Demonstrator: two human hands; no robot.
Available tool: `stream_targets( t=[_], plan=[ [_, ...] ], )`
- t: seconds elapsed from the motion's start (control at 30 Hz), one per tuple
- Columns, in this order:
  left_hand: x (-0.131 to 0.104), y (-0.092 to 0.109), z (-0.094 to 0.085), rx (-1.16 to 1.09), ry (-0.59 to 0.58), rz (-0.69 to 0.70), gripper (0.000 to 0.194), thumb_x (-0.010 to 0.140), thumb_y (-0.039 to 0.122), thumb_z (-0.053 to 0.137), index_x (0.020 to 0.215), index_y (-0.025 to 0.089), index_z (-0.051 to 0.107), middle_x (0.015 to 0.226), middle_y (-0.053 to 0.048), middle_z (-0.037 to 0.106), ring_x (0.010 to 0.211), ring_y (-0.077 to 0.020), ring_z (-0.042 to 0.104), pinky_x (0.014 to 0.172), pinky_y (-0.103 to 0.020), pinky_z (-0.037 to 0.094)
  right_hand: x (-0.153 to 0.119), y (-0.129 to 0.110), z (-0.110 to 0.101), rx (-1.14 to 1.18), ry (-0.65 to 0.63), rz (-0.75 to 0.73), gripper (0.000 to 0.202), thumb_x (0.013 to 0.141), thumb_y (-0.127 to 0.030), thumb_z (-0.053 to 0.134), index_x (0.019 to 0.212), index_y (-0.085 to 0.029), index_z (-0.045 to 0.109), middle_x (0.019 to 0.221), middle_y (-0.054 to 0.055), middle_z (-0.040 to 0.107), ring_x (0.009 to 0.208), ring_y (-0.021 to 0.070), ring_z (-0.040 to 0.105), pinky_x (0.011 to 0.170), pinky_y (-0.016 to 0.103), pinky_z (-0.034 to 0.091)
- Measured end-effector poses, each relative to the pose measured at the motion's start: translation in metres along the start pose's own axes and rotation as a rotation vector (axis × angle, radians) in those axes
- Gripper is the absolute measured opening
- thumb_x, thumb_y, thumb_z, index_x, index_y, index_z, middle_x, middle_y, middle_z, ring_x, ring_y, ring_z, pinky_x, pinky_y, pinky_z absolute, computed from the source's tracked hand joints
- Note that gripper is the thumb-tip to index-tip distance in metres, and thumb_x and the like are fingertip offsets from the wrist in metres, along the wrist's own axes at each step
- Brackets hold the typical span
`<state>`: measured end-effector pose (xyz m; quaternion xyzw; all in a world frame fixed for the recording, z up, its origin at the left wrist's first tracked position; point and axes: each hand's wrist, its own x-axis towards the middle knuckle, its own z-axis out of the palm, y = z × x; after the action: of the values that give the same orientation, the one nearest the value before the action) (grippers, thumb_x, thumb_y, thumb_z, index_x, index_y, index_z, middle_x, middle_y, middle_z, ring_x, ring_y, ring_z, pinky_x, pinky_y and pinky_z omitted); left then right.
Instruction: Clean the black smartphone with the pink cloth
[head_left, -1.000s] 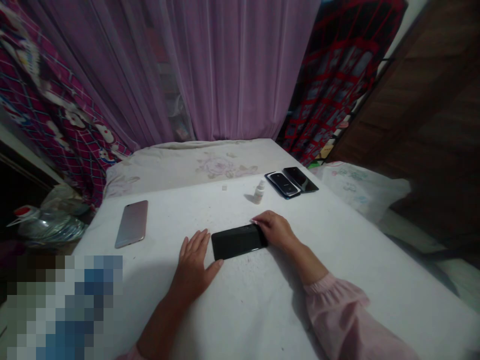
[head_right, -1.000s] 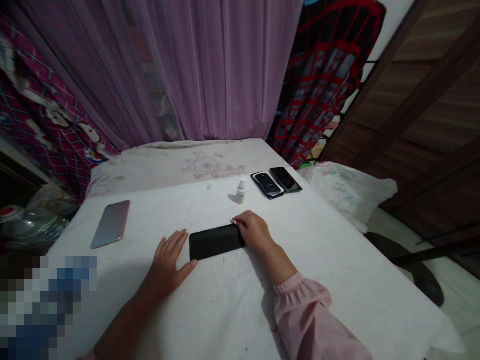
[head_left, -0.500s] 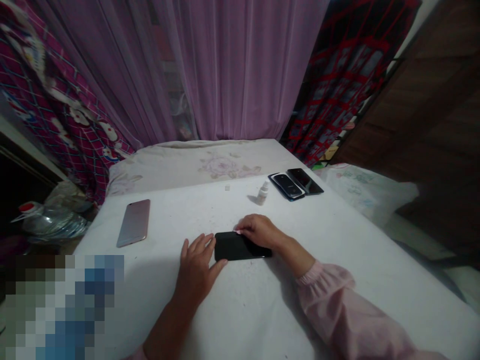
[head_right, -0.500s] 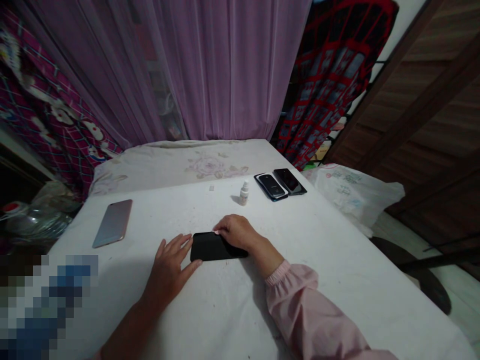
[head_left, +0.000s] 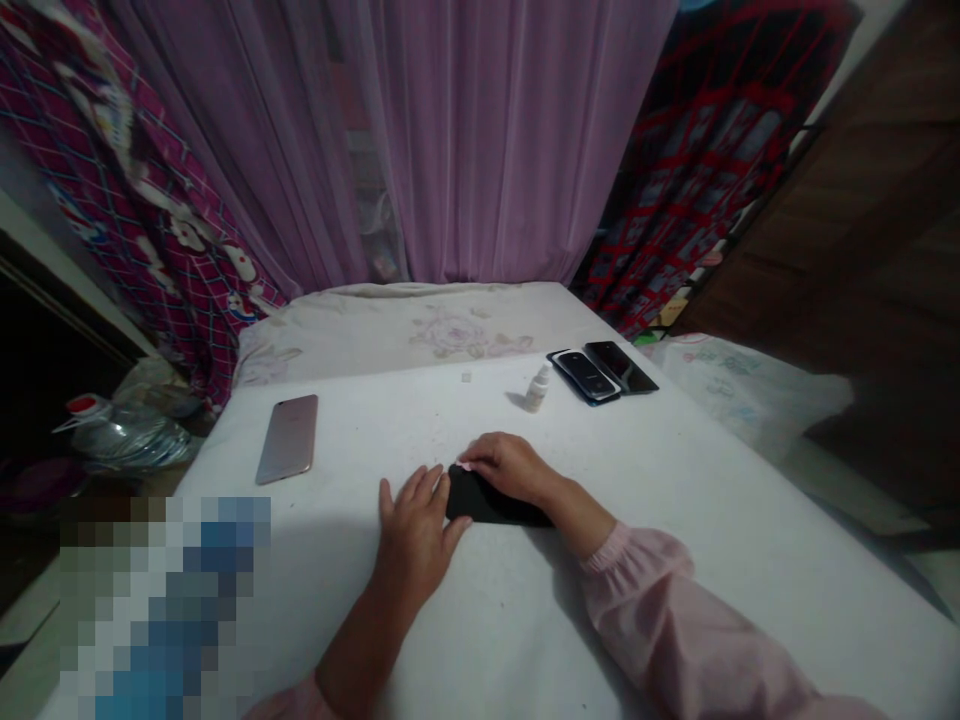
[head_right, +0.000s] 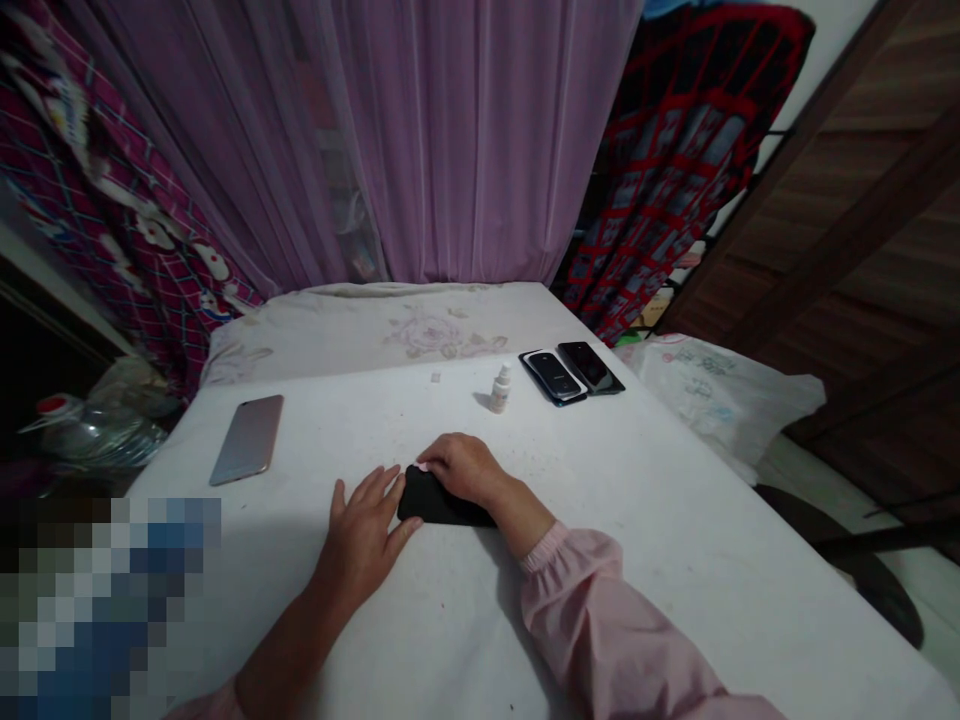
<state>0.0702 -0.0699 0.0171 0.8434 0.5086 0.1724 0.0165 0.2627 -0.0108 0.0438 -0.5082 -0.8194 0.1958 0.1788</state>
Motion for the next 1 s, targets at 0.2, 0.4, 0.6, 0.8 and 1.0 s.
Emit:
stream_targets(
  t=[0.2,0.4,0.6,0.8,1.0],
  plan=[
    [0.0,0.002,0.0,0.012,-0.002,-0.007,0.038,0.093,0.034,0.052,0.128,0.021,0.059,0.137,-0.015,0.057,0.128,-0.0356,0.049,0.107,-0.07,0.022,-0.069,0.035,-0.023,0.111,0.097,0.137,0.025,0.087,-0.026,0.052,0.097,-0.023,0.075,0.094,0.005,0.074,0.09,0.0198,0.066,0.083,0.034,0.049],
    [-0.003,-0.005,0.004,-0.007,0.0,0.026,0.046,0.092,0.042,0.052,0.134,0.022,0.053,0.14,-0.014,0.054,0.132,-0.0341,0.046,0.11,-0.068,0.019,-0.115,0.049,-0.01,0.274,0.542,0.405,0.034,0.083,-0.046,0.055,0.092,-0.021,0.076,0.094,0.01,0.074,0.086,0.0238,0.067,0.08,0.037,0.051],
    [0.004,0.001,0.007,-0.01,-0.053,-0.031,0.063,0.089,0.055,0.052,0.14,0.019,0.046,0.147,-0.016,0.045,0.139,-0.0353,0.036,0.112,-0.067,0.015,-0.113,0.033,0.014,0.368,0.727,0.499,0.039,0.079,-0.052,0.056,0.089,-0.02,0.077,0.091,0.01,0.075,0.081,0.0256,0.069,0.079,0.039,0.053],
    [0.015,0.024,0.009,-0.048,-0.082,-0.163,0.064,0.086,0.046,0.056,0.14,0.013,0.045,0.147,-0.019,0.044,0.14,-0.0348,0.034,0.113,-0.063,0.021,-0.107,0.028,0.017,0.585,0.805,0.567,0.046,0.073,-0.057,0.062,0.091,-0.017,0.077,0.078,0.009,0.074,0.065,0.0247,0.067,0.058,0.036,0.054],
    [0.011,0.037,0.021,-0.18,0.133,-0.142,0.07,0.08,0.027,0.064,0.142,0.015,0.035,0.137,-0.017,0.056,0.126,-0.0282,0.054,0.108,-0.049,0.039,-0.094,0.021,0.008,0.905,0.936,0.526,0.054,0.065,-0.059,0.07,0.091,-0.012,0.076,0.073,0.01,0.073,0.057,0.0192,0.062,0.046,0.028,0.046]
  ],
)
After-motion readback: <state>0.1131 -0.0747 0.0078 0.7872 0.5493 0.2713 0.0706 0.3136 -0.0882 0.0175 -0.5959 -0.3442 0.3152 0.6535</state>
